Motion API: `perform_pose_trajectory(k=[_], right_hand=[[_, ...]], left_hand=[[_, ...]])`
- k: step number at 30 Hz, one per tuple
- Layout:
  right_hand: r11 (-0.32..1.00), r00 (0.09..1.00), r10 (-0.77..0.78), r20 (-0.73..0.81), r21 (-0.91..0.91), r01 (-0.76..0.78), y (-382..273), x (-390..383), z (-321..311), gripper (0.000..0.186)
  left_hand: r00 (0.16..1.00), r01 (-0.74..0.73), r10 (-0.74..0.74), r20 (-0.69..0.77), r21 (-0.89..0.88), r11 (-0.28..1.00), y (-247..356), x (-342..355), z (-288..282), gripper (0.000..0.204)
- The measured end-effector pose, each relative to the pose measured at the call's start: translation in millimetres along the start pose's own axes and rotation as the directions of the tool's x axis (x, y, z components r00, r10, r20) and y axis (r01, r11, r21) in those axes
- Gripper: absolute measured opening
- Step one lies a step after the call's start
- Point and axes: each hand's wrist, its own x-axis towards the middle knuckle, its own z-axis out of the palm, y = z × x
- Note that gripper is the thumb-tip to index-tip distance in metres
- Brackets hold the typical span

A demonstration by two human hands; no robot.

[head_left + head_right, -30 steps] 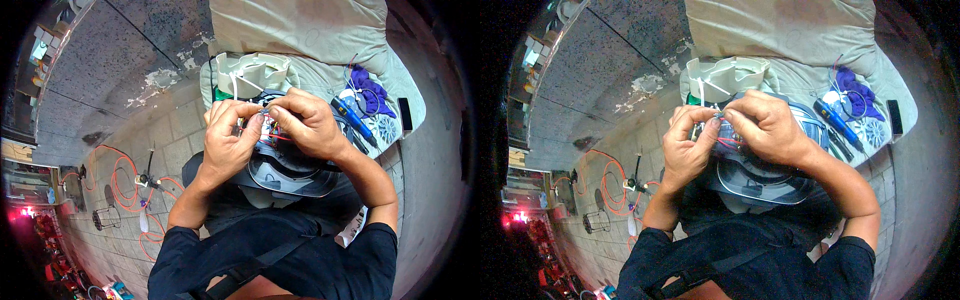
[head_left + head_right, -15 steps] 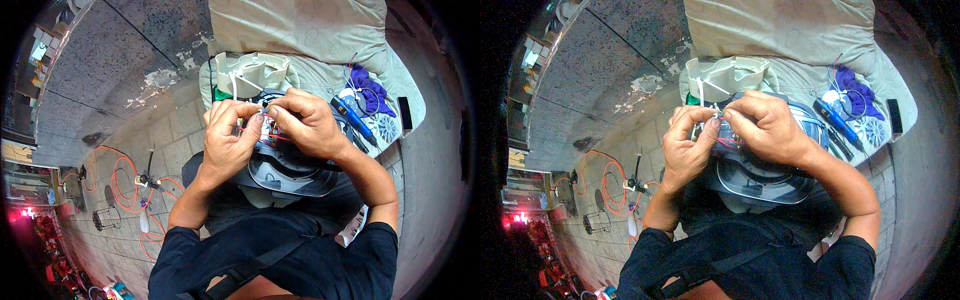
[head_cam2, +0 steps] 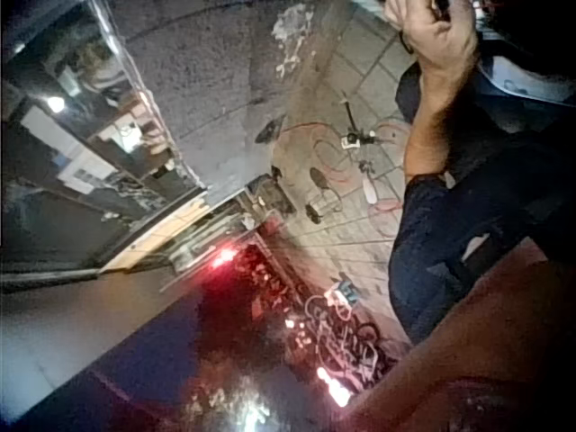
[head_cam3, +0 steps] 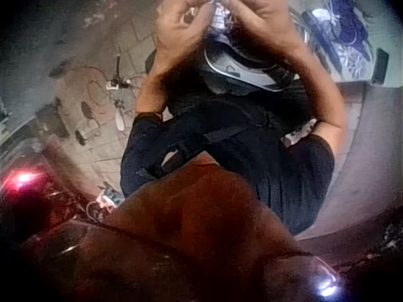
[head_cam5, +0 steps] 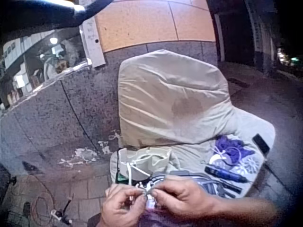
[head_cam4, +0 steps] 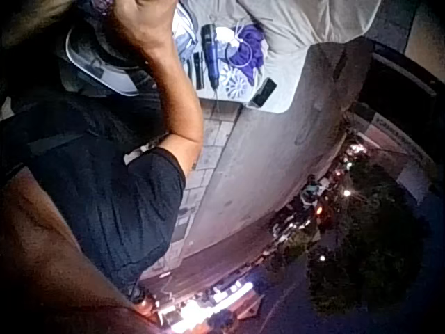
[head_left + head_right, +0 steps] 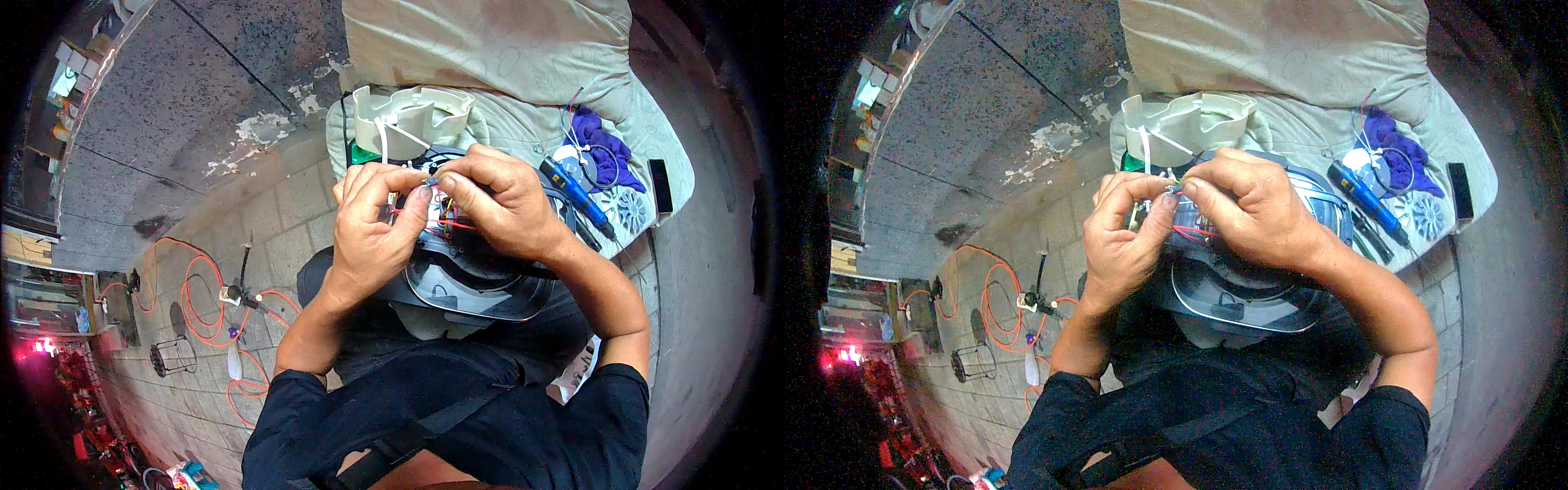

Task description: The person repairs a disassembled electric scooter headlight assembly by hand, connecting wires and using a flashlight to inspect the internal components. They use pliers to strip or adjust wires and test the light output before briefly walking into a shop and returning to the work area.

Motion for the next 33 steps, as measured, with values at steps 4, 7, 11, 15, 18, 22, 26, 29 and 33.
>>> perform_pose_trajectory(k=[4, 7, 11, 15, 18, 22, 26, 29, 33], right_hand=[[1.000, 1.000, -0.006, 0.009, 0.010, 0.006, -1.1, 0.1, -0.6, 0.019], [1.000, 1.000, 0.021, 0.020, 0.007, -0.021, -3.9, 0.2, -1.4, 0.019], [0.999, 0.999, 0.039, 0.034, 0.025, -0.040, -5.0, 0.1, -1.2, 0.020], [0.998, 0.998, 0.037, 0.052, 0.044, -0.040, -3.6, 0.5, 0.3, 0.021], [0.998, 0.998, 0.018, 0.065, 0.057, -0.022, -3.7, 0.7, 0.6, 0.022], [0.999, 0.997, 0.002, 0.072, 0.049, -0.005, -3.2, 0.7, 1.7, 0.023], [0.998, 0.996, 0.005, 0.086, 0.056, -0.010, -1.6, 0.2, 3.1, 0.024], [0.992, 0.994, 0.047, 0.101, 0.109, -0.058, -3.2, -1.3, 4.3, 0.025], [0.961, 0.984, 0.123, 0.130, 0.231, -0.150, -5.7, -4.1, 4.3, 0.027]], left_hand=[[1.000, -0.012, 0.012, -0.021, 0.014, 1.000, 0.7, 0.1, 1.8, 0.015], [0.999, -0.022, 0.023, -0.038, 0.014, 1.000, 2.3, 0.7, 2.1, 0.015], [0.999, -0.028, 0.029, -0.041, 0.012, 1.000, 2.5, 0.6, 2.5, 0.015], [0.999, -0.032, 0.032, -0.039, 0.010, 0.999, 2.9, 1.1, 2.2, 0.014], [0.998, -0.044, 0.045, -0.046, 0.009, 0.999, 3.4, 2.5, 2.4, 0.014], [0.997, -0.047, 0.047, -0.053, 0.007, 0.999, 3.4, 2.7, 2.8, 0.015], [0.996, -0.056, 0.056, -0.062, 0.005, 0.998, 3.8, 3.3, 2.9, 0.014], [0.996, -0.054, 0.055, -0.067, 0.009, 0.998, 5.4, 3.5, 3.1, 0.014], [0.996, -0.063, 0.063, -0.069, 0.004, 0.998, 8.4, 6.5, 4.1, 0.015]])
